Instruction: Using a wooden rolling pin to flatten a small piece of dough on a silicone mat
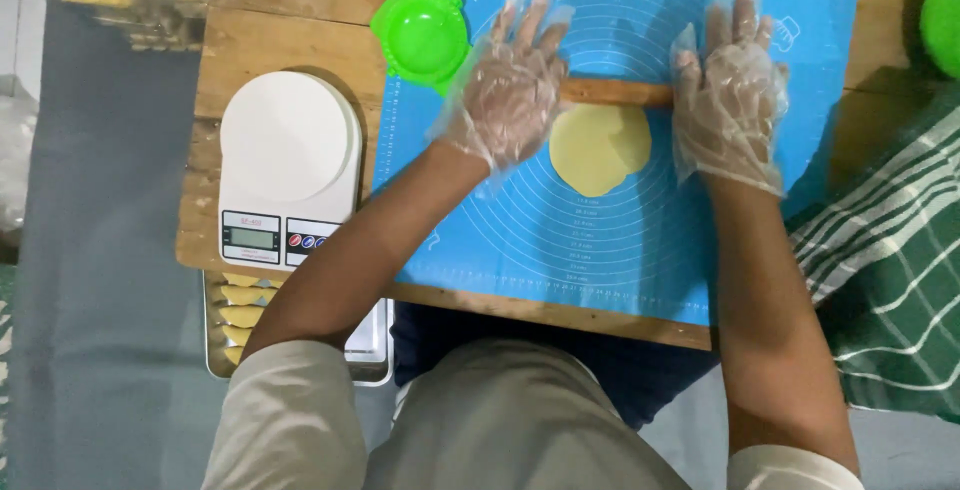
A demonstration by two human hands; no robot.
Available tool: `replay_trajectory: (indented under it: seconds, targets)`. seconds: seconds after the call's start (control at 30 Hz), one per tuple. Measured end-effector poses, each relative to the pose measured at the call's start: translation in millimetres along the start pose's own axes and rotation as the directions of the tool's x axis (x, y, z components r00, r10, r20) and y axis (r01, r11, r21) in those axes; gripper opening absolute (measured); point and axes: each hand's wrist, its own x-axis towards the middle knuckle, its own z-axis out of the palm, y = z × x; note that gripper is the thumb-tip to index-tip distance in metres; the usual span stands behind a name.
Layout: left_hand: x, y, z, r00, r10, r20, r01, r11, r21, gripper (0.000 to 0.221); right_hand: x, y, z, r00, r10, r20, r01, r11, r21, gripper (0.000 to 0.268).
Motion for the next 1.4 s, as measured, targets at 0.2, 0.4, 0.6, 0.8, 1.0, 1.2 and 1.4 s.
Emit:
replay_trajectory:
  seconds: [0.2,0.4,0.6,0.8,1.0,1.2,1.4]
  targets:
    - [-67,53,13,0.994,-0.094,0.063,0.092,0.995,0.027,0.062,-48,-20,-16,0.989,-0.122,0.078,0.129,0.987,-0.096,0.064]
    - [-61,61,3,0.954,-0.296,-0.045,0.278,0.933,-0.228,0.072,-46,-19,3,0.992,-0.106,0.074,0.121,0.967,-0.225,0.064]
    - [-25,26,-45,0.862,-0.409,0.299,0.488,0.83,-0.272,0.067,-21,-34,1,0.996,0.02,0.092,0.001,0.974,-0.227,0.067]
    - [3,4,-27,0.886,-0.426,0.185,0.457,0.871,-0.181,0.062,-12,-36,3,0.998,0.034,0.058,-0.022,0.979,-0.204,0.069]
    - [34,-9,-12,0.875,-0.441,0.198,0.469,0.873,-0.132,0.063,-4,-37,2,0.999,0.015,-0.046,-0.024,0.981,-0.194,0.063]
    - [53,-19,-11,0.857,-0.446,0.257,0.481,0.872,-0.092,0.061,7,-33,7,0.996,0.051,-0.074,-0.063,0.983,-0.171,0.064]
    - [68,-26,2,0.849,-0.479,0.224,0.511,0.851,-0.12,0.062,17,-31,4,0.991,0.133,-0.023,-0.135,0.988,-0.079,0.065]
